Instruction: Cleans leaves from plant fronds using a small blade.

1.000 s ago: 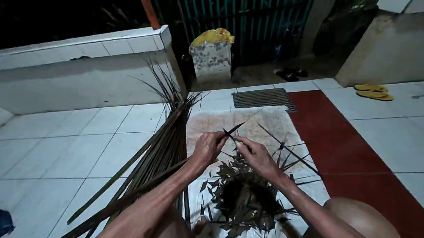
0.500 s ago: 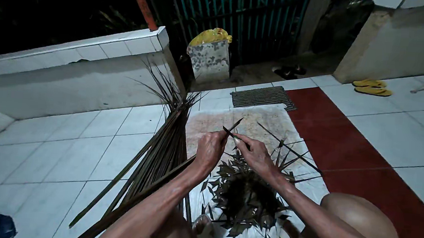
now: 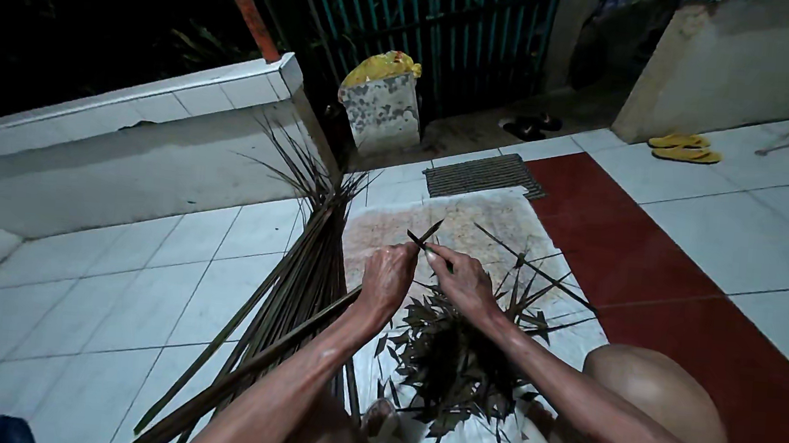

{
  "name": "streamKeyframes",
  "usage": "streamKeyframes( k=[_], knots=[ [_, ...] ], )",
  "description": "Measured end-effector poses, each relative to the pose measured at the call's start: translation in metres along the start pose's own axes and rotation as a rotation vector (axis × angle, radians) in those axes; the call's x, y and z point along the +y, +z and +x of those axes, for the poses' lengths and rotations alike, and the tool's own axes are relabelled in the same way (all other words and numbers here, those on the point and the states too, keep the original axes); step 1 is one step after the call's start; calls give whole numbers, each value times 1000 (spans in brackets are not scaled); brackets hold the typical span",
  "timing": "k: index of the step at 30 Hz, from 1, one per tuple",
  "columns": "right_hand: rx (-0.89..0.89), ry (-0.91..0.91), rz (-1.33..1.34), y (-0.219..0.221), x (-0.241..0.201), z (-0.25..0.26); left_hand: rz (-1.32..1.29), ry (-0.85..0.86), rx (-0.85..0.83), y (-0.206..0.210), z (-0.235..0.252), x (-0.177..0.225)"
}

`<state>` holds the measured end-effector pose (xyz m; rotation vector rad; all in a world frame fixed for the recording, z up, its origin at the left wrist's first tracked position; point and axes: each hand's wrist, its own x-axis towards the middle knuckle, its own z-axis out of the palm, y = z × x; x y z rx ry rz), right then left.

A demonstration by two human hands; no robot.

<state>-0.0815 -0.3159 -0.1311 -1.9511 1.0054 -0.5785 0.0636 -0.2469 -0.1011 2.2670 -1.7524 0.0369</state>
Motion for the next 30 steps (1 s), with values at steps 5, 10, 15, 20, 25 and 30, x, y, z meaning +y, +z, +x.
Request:
streamKeyframes(
  k=[5, 10, 15, 20, 25, 30],
  knots=[
    [-40, -37, 28, -3, 4, -1, -31, -9, -38, -6, 5, -6],
    [4, 15, 1, 0, 1, -1, -36, -16, -56, -7, 1, -2],
    [48, 23, -32, 1, 4, 4, -50, -19, -52, -9, 0, 0],
    [75, 44, -40, -2, 11, 10, -64, -20, -72, -12, -4, -1],
    [112, 49, -36, -5, 17, 17, -69, -1, -58, -15, -7, -3],
    [257, 98, -20, -23, 29, 27, -69, -18, -69, -19, -12, -7]
  ],
)
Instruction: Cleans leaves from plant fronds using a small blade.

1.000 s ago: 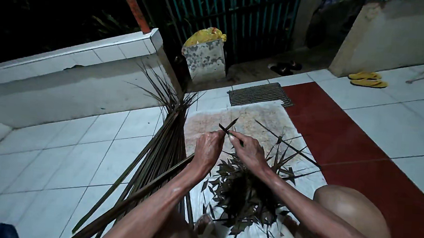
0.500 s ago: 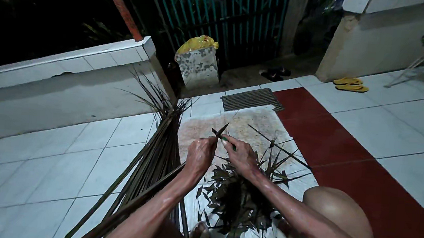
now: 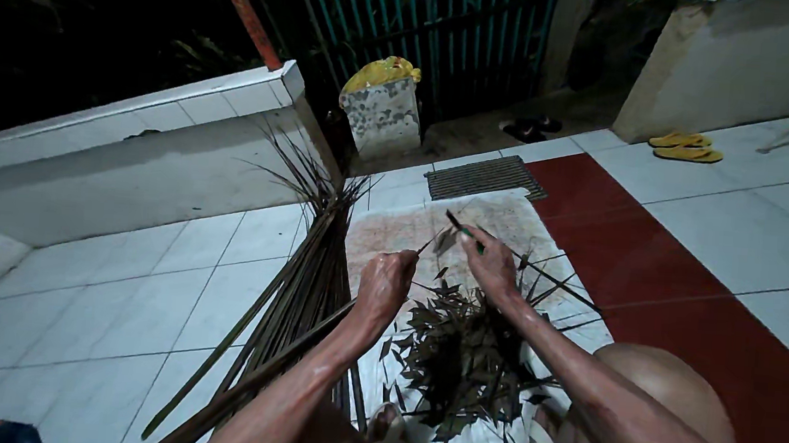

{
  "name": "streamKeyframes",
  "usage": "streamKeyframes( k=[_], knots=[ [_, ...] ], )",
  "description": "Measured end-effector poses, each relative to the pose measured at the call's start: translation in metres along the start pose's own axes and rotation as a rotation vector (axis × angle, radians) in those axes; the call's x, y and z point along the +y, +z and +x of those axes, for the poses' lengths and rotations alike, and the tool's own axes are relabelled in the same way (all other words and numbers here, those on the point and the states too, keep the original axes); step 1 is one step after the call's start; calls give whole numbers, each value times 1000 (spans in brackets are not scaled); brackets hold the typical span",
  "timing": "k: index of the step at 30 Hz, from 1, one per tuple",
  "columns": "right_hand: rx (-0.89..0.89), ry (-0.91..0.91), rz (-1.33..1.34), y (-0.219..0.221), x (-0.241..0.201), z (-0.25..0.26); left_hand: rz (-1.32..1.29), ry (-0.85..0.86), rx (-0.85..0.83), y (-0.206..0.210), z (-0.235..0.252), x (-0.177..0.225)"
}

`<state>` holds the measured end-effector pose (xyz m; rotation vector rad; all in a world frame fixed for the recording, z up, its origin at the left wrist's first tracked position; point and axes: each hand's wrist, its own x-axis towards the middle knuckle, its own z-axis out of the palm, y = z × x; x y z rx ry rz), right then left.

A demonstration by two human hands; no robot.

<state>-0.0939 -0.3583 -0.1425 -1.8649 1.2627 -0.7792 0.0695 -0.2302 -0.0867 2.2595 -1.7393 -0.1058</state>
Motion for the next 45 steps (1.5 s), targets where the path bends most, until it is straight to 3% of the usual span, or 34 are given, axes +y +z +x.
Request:
streamKeyframes(
  k=[3, 10, 25, 31, 34, 37, 40, 45],
  knots=[
    [-2, -55, 46, -6, 1, -1, 20, -9, 11, -1, 0, -5],
    [-326, -199, 78, 3, -10, -19, 147, 59, 84, 4, -2, -2],
    [-208, -69, -71, -2, -19, -19, 141, 103, 118, 10, 0, 3],
    [-131, -33, -13, -5, 0, 0, 103, 89, 82, 6, -2, 2],
    [-43, 30, -7, -11, 10, 10, 47, 55, 41, 3, -2, -1],
    [30, -88, 65, -14, 11, 6, -122, 15, -11, 0, 1, -12],
    [-100, -215, 118, -9, 4, -10, -329, 6, -54, -1, 6, -26],
    [-283, -224, 126, 8, 4, -18, -534, -8, -111, 0, 8, -30]
  ],
)
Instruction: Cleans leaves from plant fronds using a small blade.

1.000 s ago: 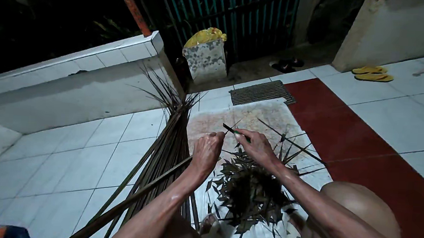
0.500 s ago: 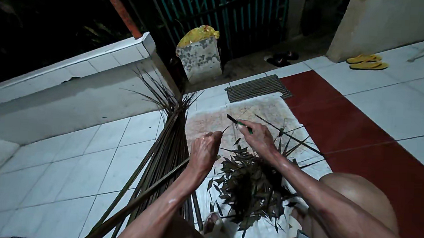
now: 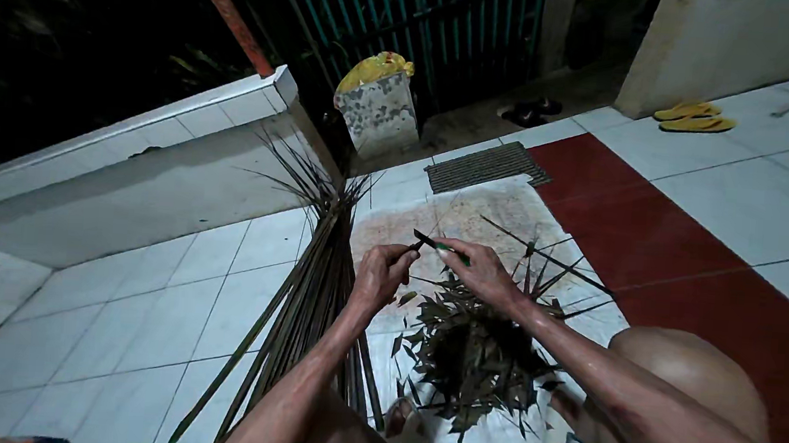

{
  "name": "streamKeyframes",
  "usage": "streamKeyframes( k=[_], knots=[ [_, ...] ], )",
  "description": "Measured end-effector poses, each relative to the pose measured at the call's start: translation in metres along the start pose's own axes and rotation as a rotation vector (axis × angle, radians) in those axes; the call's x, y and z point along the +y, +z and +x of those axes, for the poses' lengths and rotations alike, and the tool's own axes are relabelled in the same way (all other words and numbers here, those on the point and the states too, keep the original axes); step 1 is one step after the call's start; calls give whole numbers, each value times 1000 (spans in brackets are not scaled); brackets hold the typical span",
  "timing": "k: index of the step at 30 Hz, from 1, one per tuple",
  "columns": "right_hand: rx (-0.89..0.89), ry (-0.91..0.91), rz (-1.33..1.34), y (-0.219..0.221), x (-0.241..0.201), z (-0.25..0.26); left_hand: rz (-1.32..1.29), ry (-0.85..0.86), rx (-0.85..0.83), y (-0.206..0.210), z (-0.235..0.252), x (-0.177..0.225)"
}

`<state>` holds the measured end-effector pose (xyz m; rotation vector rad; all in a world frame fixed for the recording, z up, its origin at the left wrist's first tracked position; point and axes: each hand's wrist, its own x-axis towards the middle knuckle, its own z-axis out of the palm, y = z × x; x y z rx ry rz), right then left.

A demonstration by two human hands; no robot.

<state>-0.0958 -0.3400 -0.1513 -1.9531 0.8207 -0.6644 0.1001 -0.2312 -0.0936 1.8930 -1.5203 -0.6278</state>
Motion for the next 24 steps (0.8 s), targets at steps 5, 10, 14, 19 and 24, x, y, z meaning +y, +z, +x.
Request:
streamKeyframes(
  k=[5, 10, 14, 19, 24],
  knots=[
    [39, 11, -56, 0, -2, 5, -21, -13, 2, 0, 0, 0],
    [76, 30, -72, -1, -3, 11, -21, -23, 7, 0, 1, 1],
    [114, 51, -70, -8, 3, 21, -7, -6, 3, -1, -2, 0],
    [248, 130, -34, -23, 14, 33, 62, 6, 21, -4, -5, -2],
    [176, -1, -10, -19, 4, 16, 105, -7, 44, -6, -6, -4]
  ],
)
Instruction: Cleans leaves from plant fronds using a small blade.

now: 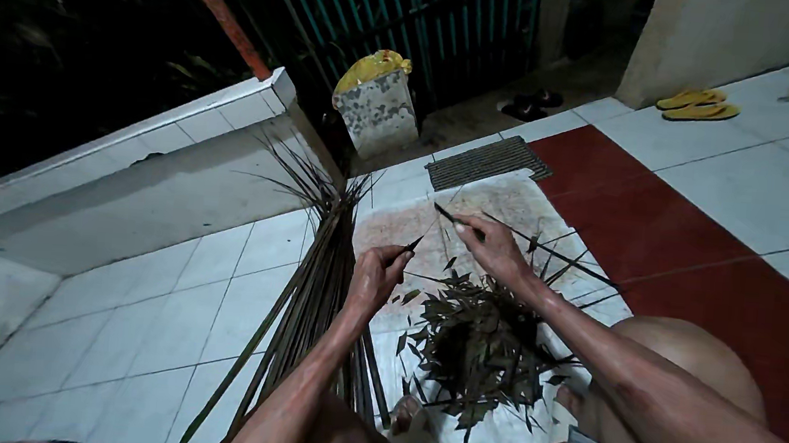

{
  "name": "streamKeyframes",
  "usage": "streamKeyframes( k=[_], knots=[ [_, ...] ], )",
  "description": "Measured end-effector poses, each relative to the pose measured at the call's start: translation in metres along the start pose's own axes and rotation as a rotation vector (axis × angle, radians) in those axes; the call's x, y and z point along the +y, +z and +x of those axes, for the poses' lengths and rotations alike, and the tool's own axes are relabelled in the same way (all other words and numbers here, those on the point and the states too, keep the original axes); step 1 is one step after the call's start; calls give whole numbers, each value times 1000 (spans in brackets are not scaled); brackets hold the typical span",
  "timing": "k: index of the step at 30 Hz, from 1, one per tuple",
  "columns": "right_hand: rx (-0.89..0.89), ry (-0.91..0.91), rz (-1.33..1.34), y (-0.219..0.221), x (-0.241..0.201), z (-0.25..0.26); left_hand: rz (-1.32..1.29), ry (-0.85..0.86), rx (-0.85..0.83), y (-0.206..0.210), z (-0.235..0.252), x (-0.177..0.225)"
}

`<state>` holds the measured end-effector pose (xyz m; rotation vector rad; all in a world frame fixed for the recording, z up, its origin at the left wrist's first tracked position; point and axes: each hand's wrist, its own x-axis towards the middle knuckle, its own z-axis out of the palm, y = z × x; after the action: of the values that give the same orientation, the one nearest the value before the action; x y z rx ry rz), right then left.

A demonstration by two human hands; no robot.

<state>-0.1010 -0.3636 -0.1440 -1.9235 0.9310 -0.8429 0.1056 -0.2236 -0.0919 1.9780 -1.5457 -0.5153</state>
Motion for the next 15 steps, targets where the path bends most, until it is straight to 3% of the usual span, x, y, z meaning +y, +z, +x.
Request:
streamKeyframes(
  k=[5, 15],
  knots=[
    [-141, -13, -5, 8, -6, -9, 81, 18, 15, 4, 1, 4],
    [-24, 110, -76, 3, 5, 5, 131, 58, 4, 8, 0, 5]
  ],
)
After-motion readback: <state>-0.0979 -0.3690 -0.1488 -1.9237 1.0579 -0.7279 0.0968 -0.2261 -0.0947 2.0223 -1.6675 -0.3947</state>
